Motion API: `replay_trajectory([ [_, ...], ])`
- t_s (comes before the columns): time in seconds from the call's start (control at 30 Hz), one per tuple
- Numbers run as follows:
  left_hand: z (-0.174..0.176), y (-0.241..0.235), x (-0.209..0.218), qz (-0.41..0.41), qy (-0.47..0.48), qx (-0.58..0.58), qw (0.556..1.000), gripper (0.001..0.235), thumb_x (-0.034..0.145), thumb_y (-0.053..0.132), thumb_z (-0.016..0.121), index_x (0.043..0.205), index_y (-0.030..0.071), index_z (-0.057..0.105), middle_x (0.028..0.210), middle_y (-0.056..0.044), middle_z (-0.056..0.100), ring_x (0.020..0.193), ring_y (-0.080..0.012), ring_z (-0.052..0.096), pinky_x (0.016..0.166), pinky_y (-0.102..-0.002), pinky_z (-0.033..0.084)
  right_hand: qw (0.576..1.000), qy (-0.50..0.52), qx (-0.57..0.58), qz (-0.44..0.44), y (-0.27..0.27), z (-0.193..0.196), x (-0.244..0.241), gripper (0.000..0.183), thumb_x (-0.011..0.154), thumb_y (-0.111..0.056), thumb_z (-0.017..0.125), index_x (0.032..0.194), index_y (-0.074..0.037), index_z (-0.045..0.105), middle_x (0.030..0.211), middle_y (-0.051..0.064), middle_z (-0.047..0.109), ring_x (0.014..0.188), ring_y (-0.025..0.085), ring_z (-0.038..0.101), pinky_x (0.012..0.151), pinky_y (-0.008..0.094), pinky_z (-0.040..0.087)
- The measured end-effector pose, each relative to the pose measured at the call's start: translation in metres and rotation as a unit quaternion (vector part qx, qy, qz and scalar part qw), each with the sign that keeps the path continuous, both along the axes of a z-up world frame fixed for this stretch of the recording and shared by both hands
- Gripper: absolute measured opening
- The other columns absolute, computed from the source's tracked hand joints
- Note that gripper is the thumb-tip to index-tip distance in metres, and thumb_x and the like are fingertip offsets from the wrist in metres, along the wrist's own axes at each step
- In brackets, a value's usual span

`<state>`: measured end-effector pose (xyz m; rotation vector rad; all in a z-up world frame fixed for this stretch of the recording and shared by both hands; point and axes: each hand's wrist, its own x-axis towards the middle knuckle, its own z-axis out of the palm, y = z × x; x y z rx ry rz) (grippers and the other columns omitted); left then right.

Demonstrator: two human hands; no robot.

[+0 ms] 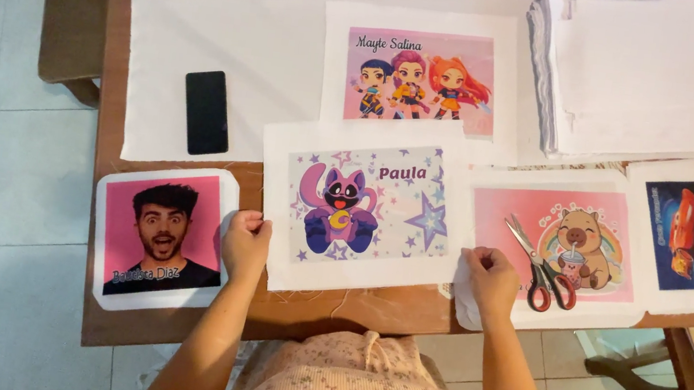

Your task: Cutting out individual printed designs from a sheet using scissors

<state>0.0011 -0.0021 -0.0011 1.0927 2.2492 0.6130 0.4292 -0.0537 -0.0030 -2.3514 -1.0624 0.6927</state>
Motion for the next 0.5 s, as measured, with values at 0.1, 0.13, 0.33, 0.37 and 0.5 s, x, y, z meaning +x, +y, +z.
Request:
replay_trajectory([
  [0.1,0.009,0.009,0.003,0.000,0.006,0.005,1.000,0.025,0.087,0.035,0.075,0.108,0.021,0.071,0.101,0.000,0.078,0.104,-0.0278,0.073,0.087,-0.042,0.056,1.000,0.001,0.002,-0.003,0.000,-0.004,0.002,0.020,0.088,-0.035,0.081,0.090,-0.016,0.077,0.081,0.012,0.075,0.081,0.035,0.073,0.073,0.042,0.055],
  [0.13,0.014,0.013,0.003,0.004,0.005,0.008,1.000,0.026,0.087,0.035,0.075,0.108,0.020,0.071,0.100,0.000,0.078,0.103,-0.0282,0.073,0.086,-0.042,0.056,1.000,0.001,0.001,-0.003,0.000,-0.004,0.003,0.020,0.087,-0.035,0.081,0.089,-0.016,0.077,0.079,0.011,0.075,0.080,0.035,0.073,0.072,0.042,0.055],
  [0.33,0.007,0.077,0.001,0.017,0.022,0.022,0.999,0.032,0.085,0.041,0.076,0.109,0.021,0.072,0.101,0.003,0.078,0.105,-0.0283,0.072,0.090,-0.044,0.056,1.000,-0.003,0.001,-0.007,0.002,-0.006,0.002,0.018,0.086,-0.034,0.082,0.088,-0.017,0.077,0.078,0.010,0.075,0.079,0.033,0.073,0.070,0.040,0.055],
  [0.37,-0.010,0.088,-0.003,0.016,0.020,0.023,0.999,0.032,0.085,0.041,0.076,0.109,0.021,0.072,0.101,0.003,0.078,0.105,-0.0283,0.072,0.090,-0.044,0.056,1.000,-0.005,0.002,-0.008,0.001,-0.006,0.003,0.018,0.086,-0.034,0.082,0.088,-0.017,0.077,0.078,0.010,0.075,0.079,0.033,0.073,0.070,0.040,0.055],
  [0.5,-0.062,0.124,-0.019,0.029,0.040,0.028,0.998,0.031,0.079,0.043,0.081,0.104,0.028,0.072,0.096,0.010,0.077,0.100,-0.0230,0.073,0.087,-0.040,0.056,1.000,0.009,-0.013,-0.012,0.001,-0.002,0.001,0.020,0.086,-0.037,0.081,0.089,-0.018,0.077,0.082,0.009,0.076,0.083,0.032,0.073,0.075,0.041,0.055],
])
